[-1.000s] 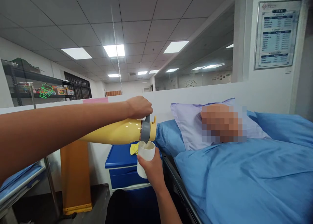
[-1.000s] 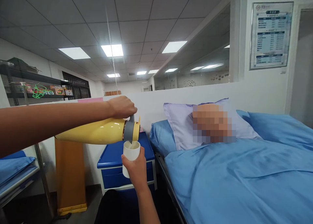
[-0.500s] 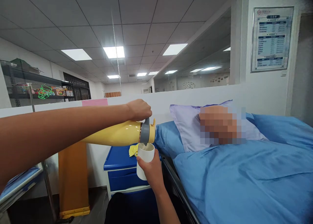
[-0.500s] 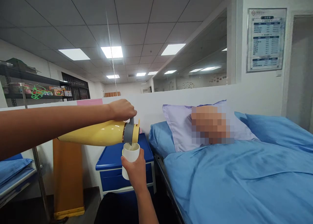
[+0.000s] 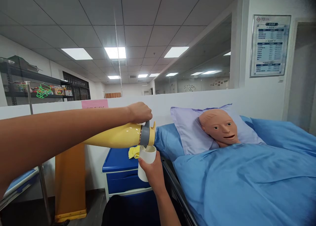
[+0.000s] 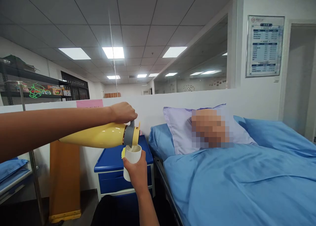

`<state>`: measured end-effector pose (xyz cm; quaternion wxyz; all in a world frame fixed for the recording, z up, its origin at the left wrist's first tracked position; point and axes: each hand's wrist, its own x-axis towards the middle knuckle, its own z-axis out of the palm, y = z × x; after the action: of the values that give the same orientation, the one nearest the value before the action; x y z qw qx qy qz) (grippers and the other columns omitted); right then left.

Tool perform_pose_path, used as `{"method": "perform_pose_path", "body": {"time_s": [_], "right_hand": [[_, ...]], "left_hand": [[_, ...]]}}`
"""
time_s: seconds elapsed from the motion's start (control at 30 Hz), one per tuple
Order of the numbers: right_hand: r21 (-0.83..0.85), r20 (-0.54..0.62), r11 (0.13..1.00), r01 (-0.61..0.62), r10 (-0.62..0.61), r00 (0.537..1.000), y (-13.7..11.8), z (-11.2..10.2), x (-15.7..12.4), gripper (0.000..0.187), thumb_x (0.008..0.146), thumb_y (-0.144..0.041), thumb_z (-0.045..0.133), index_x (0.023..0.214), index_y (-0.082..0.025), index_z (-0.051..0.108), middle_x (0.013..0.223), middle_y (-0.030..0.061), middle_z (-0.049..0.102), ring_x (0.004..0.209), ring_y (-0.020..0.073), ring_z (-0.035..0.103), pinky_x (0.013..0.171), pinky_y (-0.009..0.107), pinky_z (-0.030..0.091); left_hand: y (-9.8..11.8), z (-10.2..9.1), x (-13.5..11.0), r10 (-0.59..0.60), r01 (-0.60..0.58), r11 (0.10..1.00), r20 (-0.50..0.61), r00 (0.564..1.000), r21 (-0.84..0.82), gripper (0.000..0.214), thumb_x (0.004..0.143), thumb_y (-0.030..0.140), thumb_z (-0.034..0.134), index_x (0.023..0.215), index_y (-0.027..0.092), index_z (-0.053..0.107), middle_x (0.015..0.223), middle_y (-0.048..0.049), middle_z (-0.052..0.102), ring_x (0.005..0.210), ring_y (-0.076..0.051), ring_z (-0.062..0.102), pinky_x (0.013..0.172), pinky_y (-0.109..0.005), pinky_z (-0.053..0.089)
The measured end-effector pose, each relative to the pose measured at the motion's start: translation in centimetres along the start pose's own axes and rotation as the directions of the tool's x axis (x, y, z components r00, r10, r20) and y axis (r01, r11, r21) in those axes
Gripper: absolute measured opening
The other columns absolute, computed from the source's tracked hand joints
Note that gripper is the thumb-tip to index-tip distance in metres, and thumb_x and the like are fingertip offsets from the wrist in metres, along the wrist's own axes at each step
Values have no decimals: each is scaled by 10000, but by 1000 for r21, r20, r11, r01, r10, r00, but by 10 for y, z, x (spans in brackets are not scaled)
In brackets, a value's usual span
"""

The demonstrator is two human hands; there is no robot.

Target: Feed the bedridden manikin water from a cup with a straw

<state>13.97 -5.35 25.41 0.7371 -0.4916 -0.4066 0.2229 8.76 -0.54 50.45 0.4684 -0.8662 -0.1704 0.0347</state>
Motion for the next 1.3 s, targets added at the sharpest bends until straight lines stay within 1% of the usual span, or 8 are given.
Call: {"method": "perform_pose_path", "body": {"time_s": [0.2,0.33,0.57,0.67,0.83,1.0,1.17,1.3], "right_hand": [[-7,15,1000,-6,6,1000,-1,1,-1,510,632,-355,763,1072,-207,552,848,13,685,766,231,650,690,337,510],[-50,8,999,-10,11,1000,8,3,0,483,633,-347,756,1043,-212,537,849,19,688,778,241,655,716,352,501],[-64,-1,993,-97,98,995,42,8,0,463,629,-336,744,1034,-209,560,870,25,697,824,244,657,743,342,497],[-35,-2,992,-122,122,993,55,11,5,474,625,-327,740,1047,-214,556,905,27,698,843,238,659,761,336,507],[-65,-16,983,-170,170,985,83,21,16,487,609,-311,741,1055,-218,570,922,33,703,867,251,660,780,347,514],[-98,-17,967,-234,233,972,117,33,24,485,613,-323,735,1057,-205,582,875,30,695,818,253,662,728,348,530],[-101,-12,966,-236,236,972,139,46,33,534,605,-355,748,1088,-194,586,896,45,711,814,257,673,739,357,543],[-77,-14,980,-183,182,983,157,56,38,487,601,-354,756,1034,-196,598,888,50,727,803,253,679,717,340,548]], "left_hand": [[3,6,-1,23,-23,1000,14,1000,-1,144,832,115,611,831,204,724,838,-97,758,833,-217,705,715,-310,472],[2,27,-3,22,-21,1000,13,1000,-21,133,840,142,601,863,194,721,823,-106,753,833,-228,705,701,-315,466],[-6,107,-19,-162,170,967,59,985,-191,226,887,208,490,962,175,701,853,-129,740,805,-245,695,665,-316,431],[-13,150,-30,-313,329,891,101,944,-315,243,871,289,485,934,195,700,823,-117,723,787,-259,682,621,-307,392],[-33,229,-48,-660,614,541,164,734,-575,251,848,342,484,691,198,617,655,-66,638,673,-212,636,560,-280,301],[-49,300,-70,-835,694,228,230,501,-683,200,775,238,495,579,200,484,576,-20,543,615,-181,572,540,-274,285],[-54,343,-86,-897,699,-40,333,289,-714,180,781,299,514,637,198,549,551,20,494,575,-155,510,520,-273,317],[-56,364,-88,-914,696,-113,348,207,-709,178,789,303,508,674,188,581,567,13,514,589,-169,524,535,-284,347]]}}
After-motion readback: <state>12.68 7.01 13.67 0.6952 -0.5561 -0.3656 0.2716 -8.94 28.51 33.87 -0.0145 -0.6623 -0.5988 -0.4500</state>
